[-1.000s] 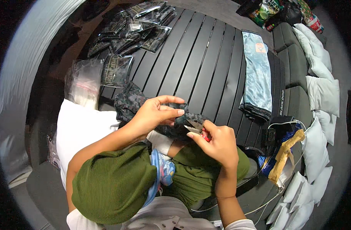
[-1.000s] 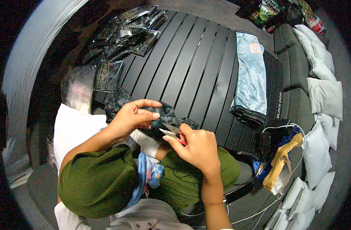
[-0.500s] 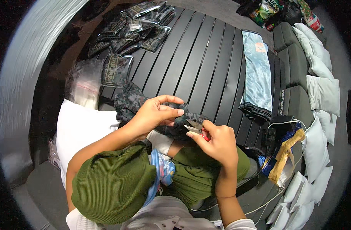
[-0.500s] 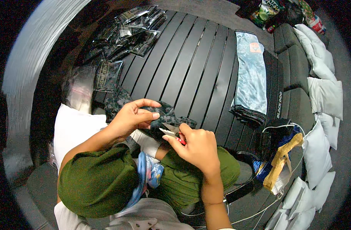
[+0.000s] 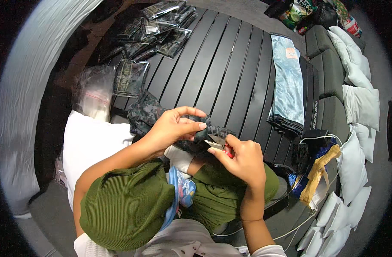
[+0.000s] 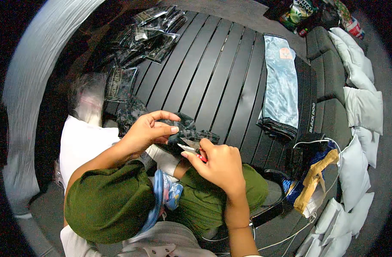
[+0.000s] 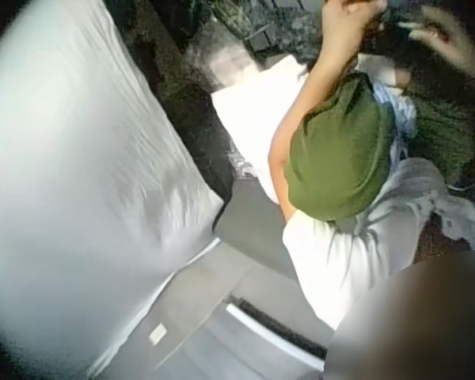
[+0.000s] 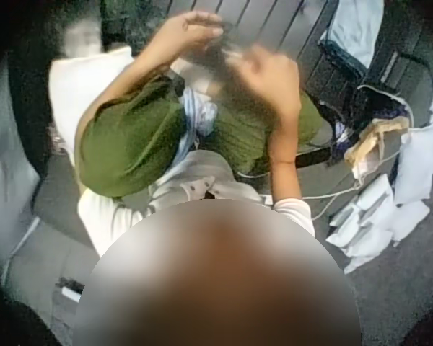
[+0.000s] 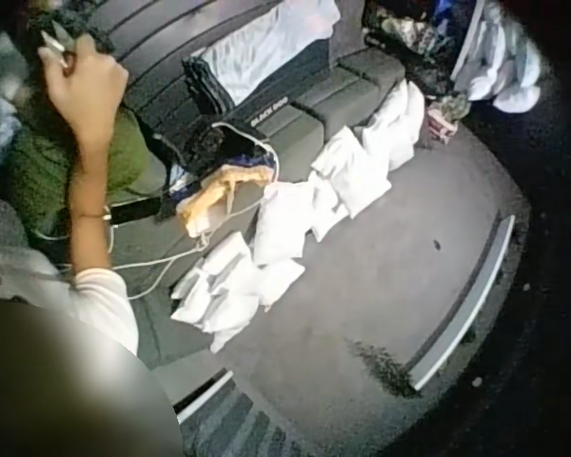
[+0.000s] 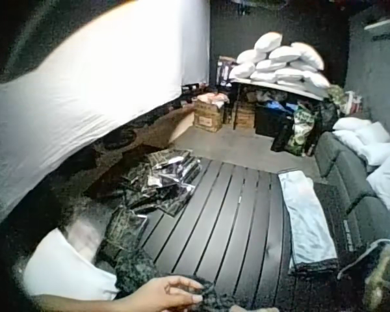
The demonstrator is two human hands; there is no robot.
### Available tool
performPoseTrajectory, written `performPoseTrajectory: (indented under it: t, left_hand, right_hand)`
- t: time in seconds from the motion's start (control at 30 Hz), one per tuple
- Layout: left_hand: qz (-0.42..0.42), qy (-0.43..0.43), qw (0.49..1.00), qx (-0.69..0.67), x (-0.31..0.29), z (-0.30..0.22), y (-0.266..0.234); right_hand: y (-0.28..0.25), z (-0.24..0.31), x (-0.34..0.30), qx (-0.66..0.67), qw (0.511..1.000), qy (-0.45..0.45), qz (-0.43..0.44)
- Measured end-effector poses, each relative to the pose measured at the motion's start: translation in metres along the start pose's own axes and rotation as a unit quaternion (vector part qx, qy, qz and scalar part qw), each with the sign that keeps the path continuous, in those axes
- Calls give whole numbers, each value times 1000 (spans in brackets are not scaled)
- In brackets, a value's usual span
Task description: Folding a neck gaiter and sealing it in a plastic bag.
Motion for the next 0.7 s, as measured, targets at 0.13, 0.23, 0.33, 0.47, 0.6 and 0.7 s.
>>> performPoseTrajectory:
  t: [0.13,0.23,0.33,0.47,0.6,0.7]
  left_hand:
    - [-5,5,1000,9,-1,-2,0]
    - [3,8,1000,5,-1,-2,1]
    - [27,11,999,17,-1,0,1]
    - [53,48,997,36,2,2,2]
    - [88,73,993,32,1,1,4]
    - [121,42,992,-9,2,7,2]
  right_hand:
    - [1,0,1,6,1000,1,-2]
    - [0,0,1,8,1000,-3,-6]
    - [1,1,1,15,1000,-12,-8]
    - [-1,-2,1,33,999,-20,1]
    - [-7,-9,1,87,996,-11,-9]
    - [-8,-17,1,111,993,13,-44]
Point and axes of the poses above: each hand's wrist, its own x-axis towards the middle knuckle, its own y-axis out of the palm, z = x × y, the point moved 5 cm from there along x, towards the middle knuckle
